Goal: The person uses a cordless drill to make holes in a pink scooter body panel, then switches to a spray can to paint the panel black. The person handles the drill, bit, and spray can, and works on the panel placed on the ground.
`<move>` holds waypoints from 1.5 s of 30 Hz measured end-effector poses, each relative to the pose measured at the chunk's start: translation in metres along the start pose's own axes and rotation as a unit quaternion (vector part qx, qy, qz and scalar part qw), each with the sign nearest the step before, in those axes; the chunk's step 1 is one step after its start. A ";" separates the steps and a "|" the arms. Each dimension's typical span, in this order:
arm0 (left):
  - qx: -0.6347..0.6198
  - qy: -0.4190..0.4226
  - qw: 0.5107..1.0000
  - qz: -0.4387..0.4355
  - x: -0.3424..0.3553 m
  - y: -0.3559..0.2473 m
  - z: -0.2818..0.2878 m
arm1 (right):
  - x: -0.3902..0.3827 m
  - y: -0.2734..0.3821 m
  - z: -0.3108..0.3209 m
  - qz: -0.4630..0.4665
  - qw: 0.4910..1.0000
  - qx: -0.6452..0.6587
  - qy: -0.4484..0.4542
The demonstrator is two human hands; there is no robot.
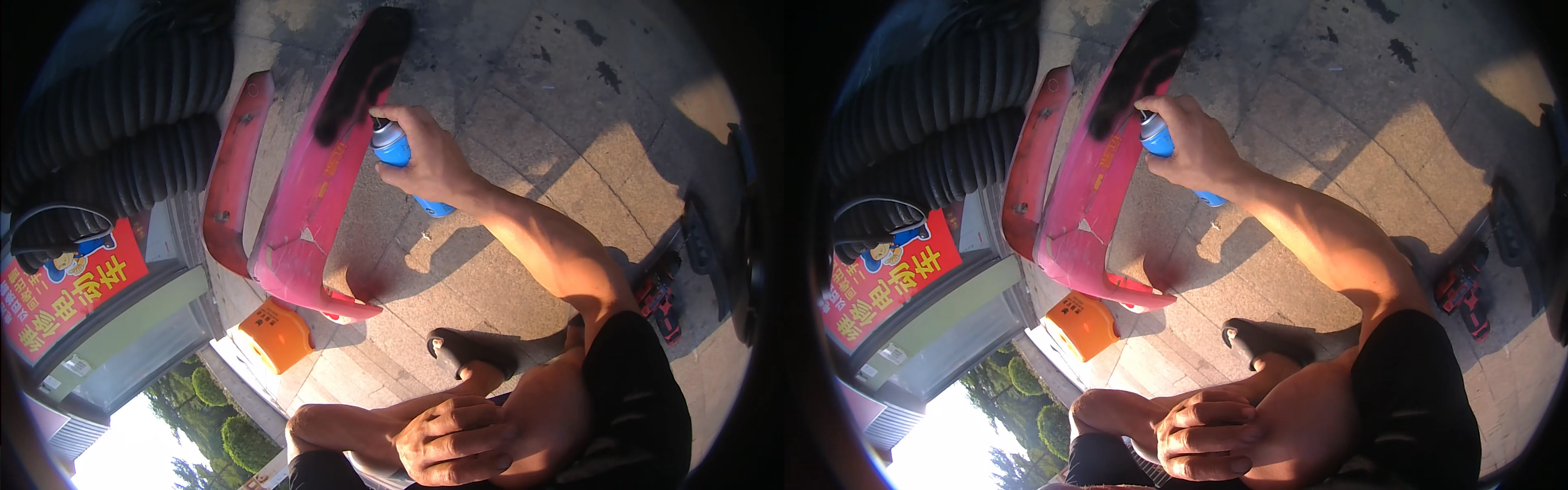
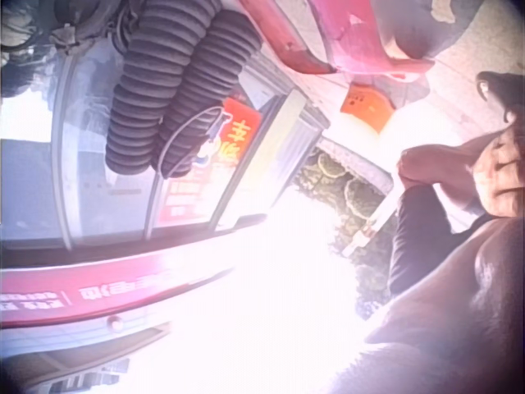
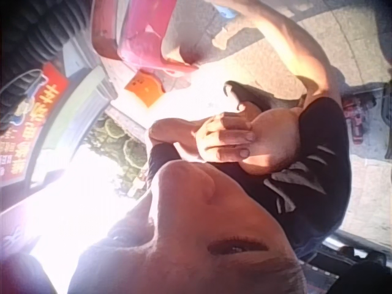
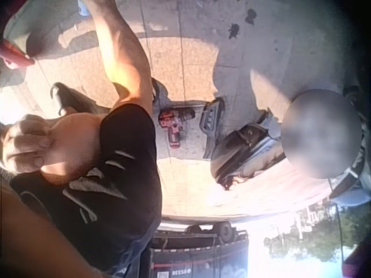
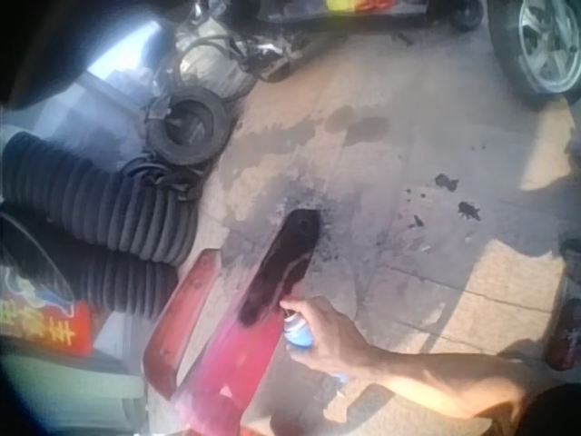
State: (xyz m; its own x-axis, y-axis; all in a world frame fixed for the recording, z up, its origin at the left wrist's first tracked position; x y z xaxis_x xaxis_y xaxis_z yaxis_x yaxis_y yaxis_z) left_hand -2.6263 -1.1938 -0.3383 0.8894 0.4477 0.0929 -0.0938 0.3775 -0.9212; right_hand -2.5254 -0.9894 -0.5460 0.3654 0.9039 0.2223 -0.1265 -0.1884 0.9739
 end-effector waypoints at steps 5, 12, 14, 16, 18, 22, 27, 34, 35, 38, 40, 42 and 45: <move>-0.027 -0.014 1.000 0.001 -0.009 -0.015 -0.004 | -0.006 0.011 -0.007 0.060 0.998 0.017 0.006; -0.034 -0.014 0.999 0.012 -0.015 -0.017 -0.008 | -0.002 0.004 0.000 0.017 1.000 0.005 -0.019; -0.035 -0.015 0.999 0.014 -0.016 -0.017 -0.009 | -0.003 0.008 -0.007 0.013 1.000 0.022 0.016; -0.039 -0.015 0.999 0.016 -0.016 -0.016 -0.010 | 0.000 0.011 -0.009 0.017 0.999 0.024 0.020; -0.042 -0.014 0.999 0.017 -0.016 -0.015 -0.011 | 0.004 0.011 -0.008 0.017 1.000 0.009 0.009; -0.052 -0.008 0.999 0.010 -0.015 -0.015 -0.012 | 0.007 0.016 -0.005 0.055 0.998 0.002 -0.016; -0.072 0.006 0.997 0.005 -0.014 -0.016 -0.013 | 0.008 0.008 -0.005 0.036 0.999 -0.011 0.001; -0.105 0.037 0.994 0.001 -0.013 -0.018 -0.018 | 0.007 0.003 0.001 0.024 0.999 -0.021 0.010; -0.112 0.043 0.993 0.001 -0.012 -0.018 -0.019 | 0.005 0.005 -0.002 0.023 0.999 -0.012 0.024; -0.131 0.062 0.989 0.000 -0.010 -0.019 -0.021 | 0.006 0.018 -0.003 0.074 0.997 -0.005 0.008; -0.146 0.076 0.986 -0.001 -0.008 -0.020 -0.021 | 0.017 0.016 0.005 0.077 0.997 -0.016 -0.019; -0.162 0.092 0.982 0.001 -0.006 -0.019 -0.022 | 0.029 0.014 0.012 0.080 0.996 -0.026 -0.031; -0.187 0.118 0.975 0.002 -0.002 -0.019 -0.023 | 0.035 0.018 0.014 0.083 0.995 -0.055 -0.014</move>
State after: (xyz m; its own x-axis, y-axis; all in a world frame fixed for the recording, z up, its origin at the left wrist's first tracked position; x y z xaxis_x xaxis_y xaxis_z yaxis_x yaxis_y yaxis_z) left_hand -2.6158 -1.2208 -0.3300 0.9716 0.2333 0.0406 0.0337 0.0336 -0.9989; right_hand -2.5026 -0.9666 -0.5201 0.3560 0.8531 0.3815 -0.2860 -0.2892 0.9135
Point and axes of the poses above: each hand's wrist, its own x-axis towards the middle knuckle, its own z-axis out of the back of the hand, y = z × x, the point moved 8 cm from there along x, towards the middle knuckle, and after that the axes turned 8 degrees about z, right-handed, at the moved point
